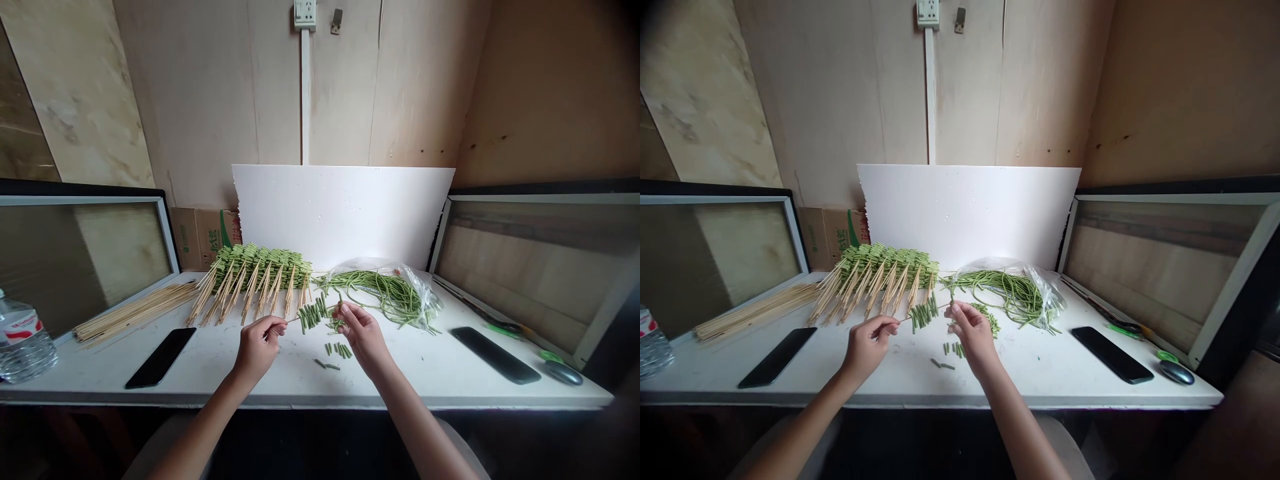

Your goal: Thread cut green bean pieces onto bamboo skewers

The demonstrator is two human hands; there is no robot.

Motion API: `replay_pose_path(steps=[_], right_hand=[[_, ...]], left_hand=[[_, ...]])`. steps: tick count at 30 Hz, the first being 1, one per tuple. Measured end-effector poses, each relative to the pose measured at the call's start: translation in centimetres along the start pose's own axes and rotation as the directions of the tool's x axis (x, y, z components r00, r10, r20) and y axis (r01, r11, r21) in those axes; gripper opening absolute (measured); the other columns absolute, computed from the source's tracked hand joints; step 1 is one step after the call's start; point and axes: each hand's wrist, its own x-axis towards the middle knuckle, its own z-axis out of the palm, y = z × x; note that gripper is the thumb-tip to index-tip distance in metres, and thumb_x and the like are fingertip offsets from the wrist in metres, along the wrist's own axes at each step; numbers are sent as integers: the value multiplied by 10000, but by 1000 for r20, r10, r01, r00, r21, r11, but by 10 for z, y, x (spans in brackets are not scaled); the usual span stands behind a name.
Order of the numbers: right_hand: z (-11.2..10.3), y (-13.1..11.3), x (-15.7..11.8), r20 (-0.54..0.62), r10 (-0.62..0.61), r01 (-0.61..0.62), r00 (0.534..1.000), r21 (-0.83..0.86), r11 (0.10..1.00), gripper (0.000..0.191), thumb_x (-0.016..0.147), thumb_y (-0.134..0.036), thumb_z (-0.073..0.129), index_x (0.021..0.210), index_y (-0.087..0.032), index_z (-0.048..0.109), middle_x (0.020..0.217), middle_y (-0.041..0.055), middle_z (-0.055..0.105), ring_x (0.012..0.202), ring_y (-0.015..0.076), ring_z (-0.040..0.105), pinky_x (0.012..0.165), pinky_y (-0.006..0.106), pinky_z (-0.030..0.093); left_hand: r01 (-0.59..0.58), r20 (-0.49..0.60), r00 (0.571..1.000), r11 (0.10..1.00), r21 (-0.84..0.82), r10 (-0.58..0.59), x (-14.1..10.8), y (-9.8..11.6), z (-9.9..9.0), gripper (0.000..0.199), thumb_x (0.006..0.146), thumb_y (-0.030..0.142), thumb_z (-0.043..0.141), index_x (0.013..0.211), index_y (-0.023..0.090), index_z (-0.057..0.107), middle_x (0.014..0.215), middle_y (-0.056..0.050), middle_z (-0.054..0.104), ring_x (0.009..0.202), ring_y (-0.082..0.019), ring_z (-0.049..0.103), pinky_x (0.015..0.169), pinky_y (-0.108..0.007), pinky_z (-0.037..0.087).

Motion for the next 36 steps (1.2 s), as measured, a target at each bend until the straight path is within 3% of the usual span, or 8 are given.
replay_pose_path(steps=[6, 18, 25, 36], right_hand=[[-1, -1, 0, 70, 38, -41, 997, 33, 999, 246, 817, -444, 806, 936, -230, 785, 1069, 93, 768, 1146, 279, 652, 773, 310, 555], [-2, -3, -1, 29, 0, 2, 1000, -79, 997, 301, 806, -470, 807, 953, -211, 769, 1044, 109, 787, 1129, 309, 682, 768, 349, 594], [-7, -7, -2, 39, -52, 59, 998, -218, 974, 305, 815, -499, 792, 945, -223, 780, 1032, 107, 799, 1083, 312, 718, 834, 406, 609], [-7, -15, -4, 100, -49, 74, 994, -268, 961, 311, 804, -517, 801, 922, -229, 792, 984, 104, 807, 993, 290, 752, 834, 410, 612]], left_hand=[[-17, -2, 1000, 1000, 14, 17, 1, -1, 0, 243, 865, 62, 517, 866, 181, 729, 719, -24, 728, 685, -166, 705, 653, -237, 558], [-58, 2, 998, 996, 74, 58, 1, 0, 0, 262, 864, 44, 496, 842, 189, 713, 738, -27, 736, 672, -159, 698, 636, -233, 538], [-94, 4, 996, 991, 91, 94, 1, -2, -2, 289, 841, 4, 496, 839, 199, 709, 753, -21, 747, 689, -163, 712, 654, -235, 548], [-117, 12, 993, 987, 108, 116, 2, -2, -5, 320, 823, -21, 470, 829, 193, 708, 765, -21, 754, 704, -160, 730, 645, -226, 547]])
